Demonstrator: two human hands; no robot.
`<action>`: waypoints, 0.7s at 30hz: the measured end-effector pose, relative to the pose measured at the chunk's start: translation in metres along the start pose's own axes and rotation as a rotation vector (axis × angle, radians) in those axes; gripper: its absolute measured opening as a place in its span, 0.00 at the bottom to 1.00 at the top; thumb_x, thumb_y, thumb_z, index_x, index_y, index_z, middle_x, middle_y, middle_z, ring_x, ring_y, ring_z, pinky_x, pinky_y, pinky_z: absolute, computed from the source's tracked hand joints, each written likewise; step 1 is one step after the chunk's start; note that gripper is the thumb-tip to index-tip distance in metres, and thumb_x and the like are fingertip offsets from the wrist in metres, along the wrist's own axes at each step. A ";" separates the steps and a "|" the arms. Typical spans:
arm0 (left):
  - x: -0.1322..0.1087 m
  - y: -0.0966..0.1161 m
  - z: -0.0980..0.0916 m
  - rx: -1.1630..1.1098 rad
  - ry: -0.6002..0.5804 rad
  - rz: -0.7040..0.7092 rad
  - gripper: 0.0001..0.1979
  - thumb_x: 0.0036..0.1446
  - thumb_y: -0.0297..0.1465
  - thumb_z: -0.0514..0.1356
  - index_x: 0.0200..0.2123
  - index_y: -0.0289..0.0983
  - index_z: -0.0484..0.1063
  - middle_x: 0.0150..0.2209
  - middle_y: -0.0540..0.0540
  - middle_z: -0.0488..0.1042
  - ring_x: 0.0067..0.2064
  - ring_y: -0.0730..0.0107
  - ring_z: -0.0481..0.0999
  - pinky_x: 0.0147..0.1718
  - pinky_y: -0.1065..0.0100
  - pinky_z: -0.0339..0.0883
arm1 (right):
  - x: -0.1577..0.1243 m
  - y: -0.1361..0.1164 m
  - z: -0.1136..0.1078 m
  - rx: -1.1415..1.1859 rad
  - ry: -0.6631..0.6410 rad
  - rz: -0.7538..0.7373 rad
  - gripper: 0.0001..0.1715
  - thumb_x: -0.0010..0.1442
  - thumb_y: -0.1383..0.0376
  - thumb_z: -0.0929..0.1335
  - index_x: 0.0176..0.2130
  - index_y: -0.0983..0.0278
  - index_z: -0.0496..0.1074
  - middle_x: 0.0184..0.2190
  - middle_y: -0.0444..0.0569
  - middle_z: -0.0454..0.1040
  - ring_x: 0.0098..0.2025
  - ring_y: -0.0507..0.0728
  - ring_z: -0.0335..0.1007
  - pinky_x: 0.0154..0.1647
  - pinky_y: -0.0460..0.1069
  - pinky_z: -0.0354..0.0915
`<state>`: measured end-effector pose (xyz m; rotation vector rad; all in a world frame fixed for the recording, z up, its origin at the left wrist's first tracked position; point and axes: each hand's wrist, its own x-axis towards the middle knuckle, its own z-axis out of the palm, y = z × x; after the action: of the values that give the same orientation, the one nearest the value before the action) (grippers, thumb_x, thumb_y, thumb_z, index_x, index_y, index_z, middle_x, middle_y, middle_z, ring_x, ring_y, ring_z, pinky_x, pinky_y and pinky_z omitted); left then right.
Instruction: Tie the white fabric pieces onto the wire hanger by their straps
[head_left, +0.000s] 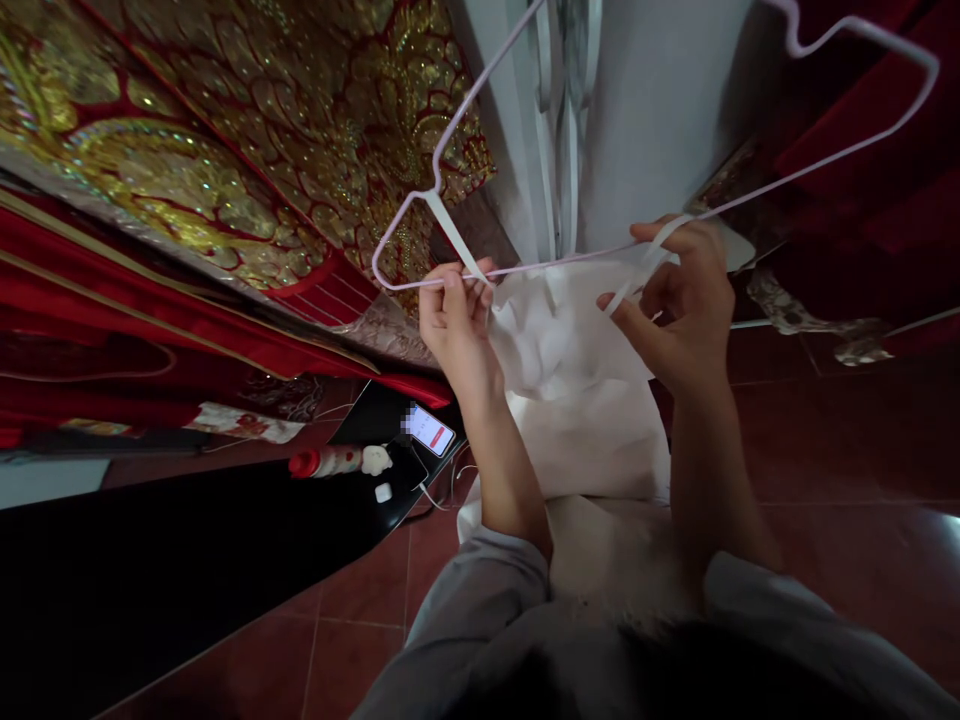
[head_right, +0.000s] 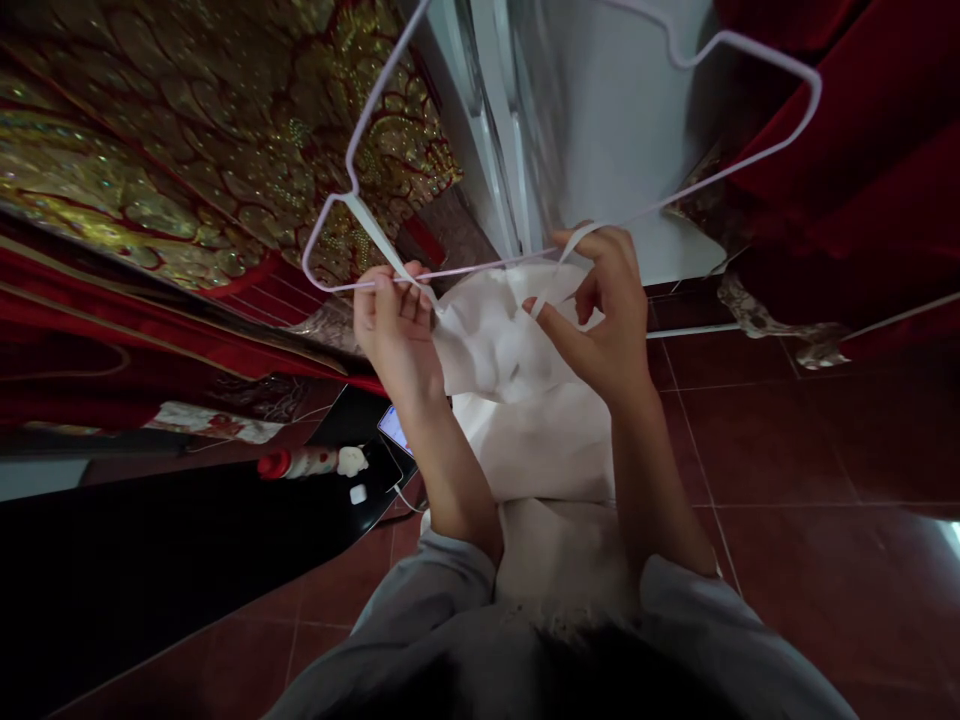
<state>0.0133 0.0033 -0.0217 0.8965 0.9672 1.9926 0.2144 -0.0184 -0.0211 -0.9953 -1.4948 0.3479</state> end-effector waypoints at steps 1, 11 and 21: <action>-0.004 0.000 0.005 0.002 0.004 0.029 0.11 0.68 0.42 0.65 0.42 0.42 0.70 0.38 0.47 0.80 0.40 0.68 0.81 0.42 0.67 0.74 | -0.001 0.003 -0.001 -0.006 0.012 0.004 0.31 0.55 0.54 0.77 0.58 0.46 0.73 0.56 0.49 0.71 0.27 0.49 0.58 0.29 0.54 0.64; -0.007 0.009 0.014 -0.005 0.007 0.140 0.07 0.72 0.33 0.61 0.38 0.41 0.70 0.32 0.50 0.81 0.33 0.71 0.80 0.38 0.69 0.73 | 0.071 0.075 -0.071 0.154 0.411 -0.033 0.16 0.52 0.64 0.77 0.43 0.57 0.80 0.39 0.46 0.73 0.40 0.53 0.71 0.41 0.51 0.67; -0.008 -0.003 0.008 -0.021 -0.053 0.189 0.05 0.70 0.35 0.63 0.39 0.41 0.72 0.33 0.49 0.83 0.32 0.72 0.81 0.36 0.70 0.73 | 0.109 0.045 -0.073 -0.058 0.257 -0.070 0.12 0.45 0.72 0.75 0.30 0.60 0.71 0.32 0.46 0.69 0.33 0.52 0.63 0.38 0.51 0.62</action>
<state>0.0250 0.0008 -0.0229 1.0571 0.8578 2.1206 0.3114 0.0645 0.0342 -0.9911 -1.3077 0.1212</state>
